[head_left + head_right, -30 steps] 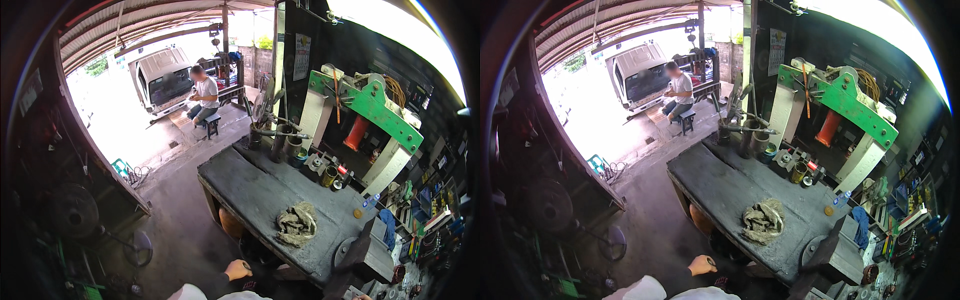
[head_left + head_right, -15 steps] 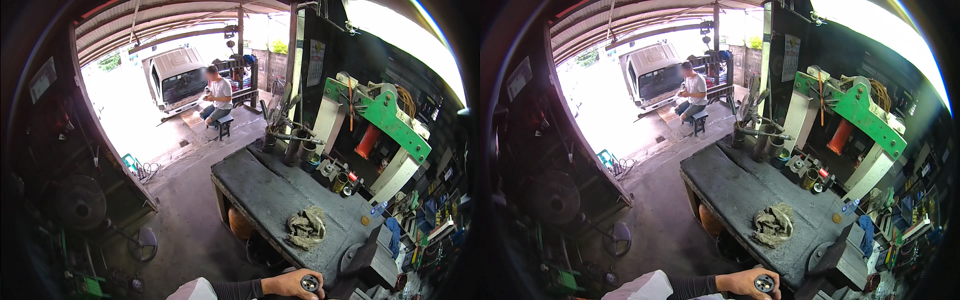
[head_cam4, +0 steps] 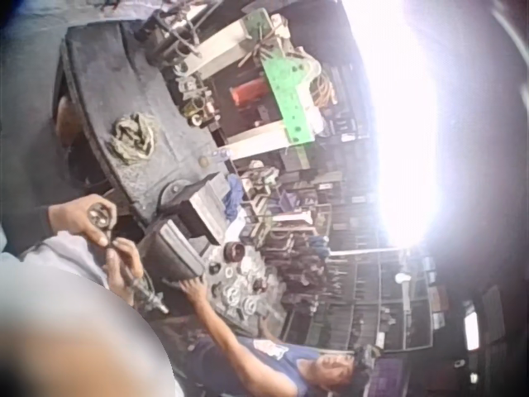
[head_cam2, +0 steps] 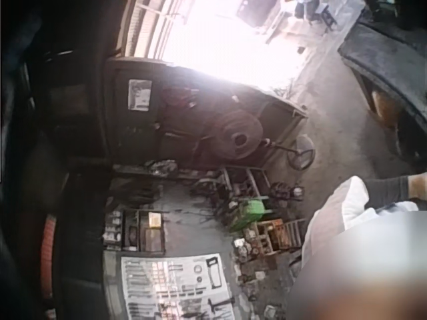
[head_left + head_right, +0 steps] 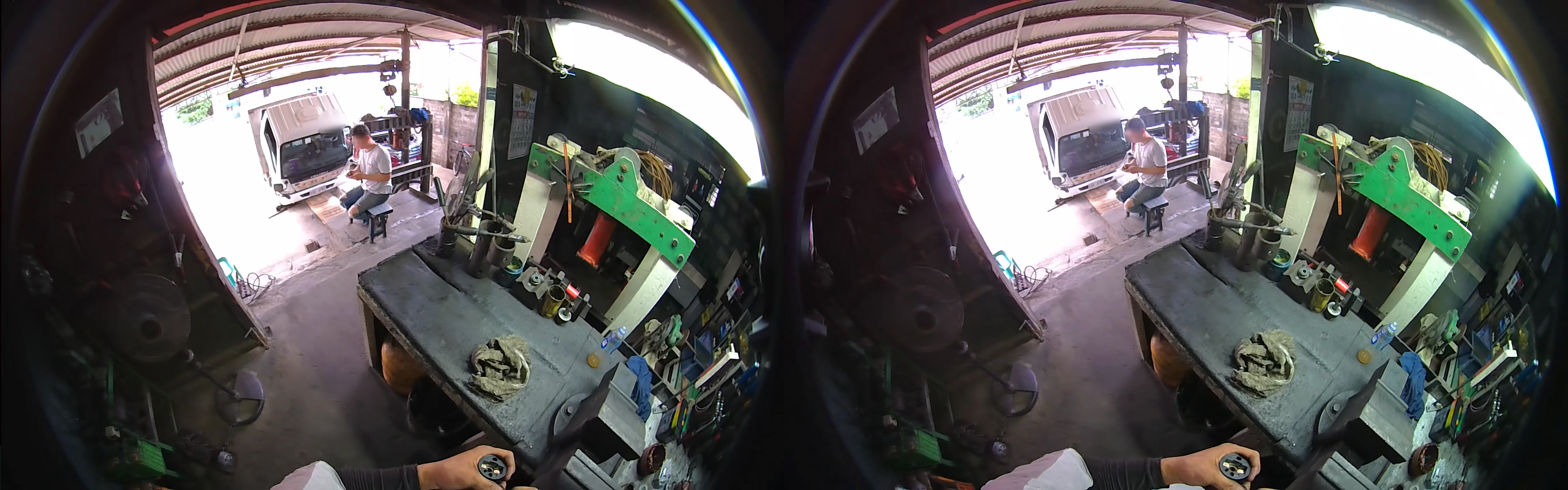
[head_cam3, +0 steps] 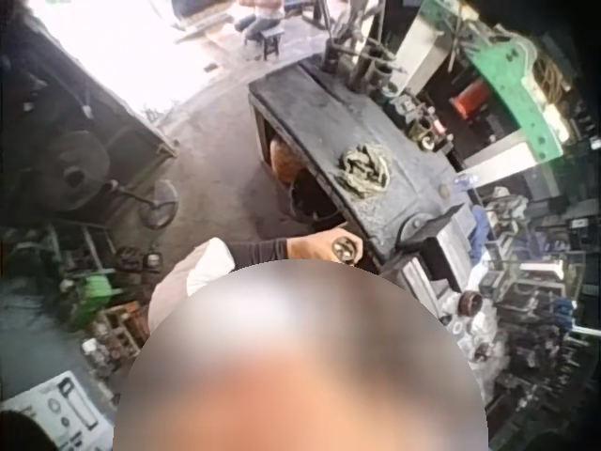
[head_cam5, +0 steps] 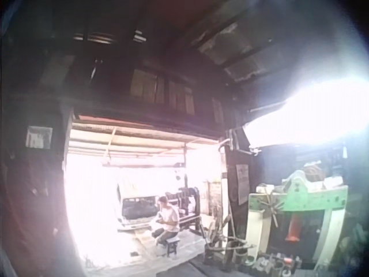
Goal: The person cleans a small mechanical part with a rag, then uses pliers to remove a pin from the part. They later use a pneumatic tool to work on the interior of the part while holding it in their hands.
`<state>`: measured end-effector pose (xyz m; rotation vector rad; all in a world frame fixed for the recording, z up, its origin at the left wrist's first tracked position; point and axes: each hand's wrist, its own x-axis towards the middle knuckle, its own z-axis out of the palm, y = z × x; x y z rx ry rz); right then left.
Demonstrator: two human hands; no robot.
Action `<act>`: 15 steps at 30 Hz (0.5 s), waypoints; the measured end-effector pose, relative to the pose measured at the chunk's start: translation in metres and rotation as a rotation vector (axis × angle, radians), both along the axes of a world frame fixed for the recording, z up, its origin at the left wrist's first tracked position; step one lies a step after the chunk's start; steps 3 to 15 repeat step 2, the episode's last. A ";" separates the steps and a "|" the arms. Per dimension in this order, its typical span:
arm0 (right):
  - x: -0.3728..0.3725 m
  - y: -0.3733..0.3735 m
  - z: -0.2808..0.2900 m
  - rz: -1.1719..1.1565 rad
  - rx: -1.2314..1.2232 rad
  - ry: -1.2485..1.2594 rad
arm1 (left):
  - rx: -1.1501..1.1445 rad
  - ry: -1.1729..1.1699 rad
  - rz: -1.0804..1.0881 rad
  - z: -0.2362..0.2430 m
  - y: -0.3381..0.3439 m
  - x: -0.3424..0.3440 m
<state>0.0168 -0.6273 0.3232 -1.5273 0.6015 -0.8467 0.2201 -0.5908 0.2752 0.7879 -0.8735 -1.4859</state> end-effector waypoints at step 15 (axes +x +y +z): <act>-0.006 0.006 -0.001 -0.010 0.037 -0.022 | 0.011 0.137 -0.031 -0.004 0.006 -0.006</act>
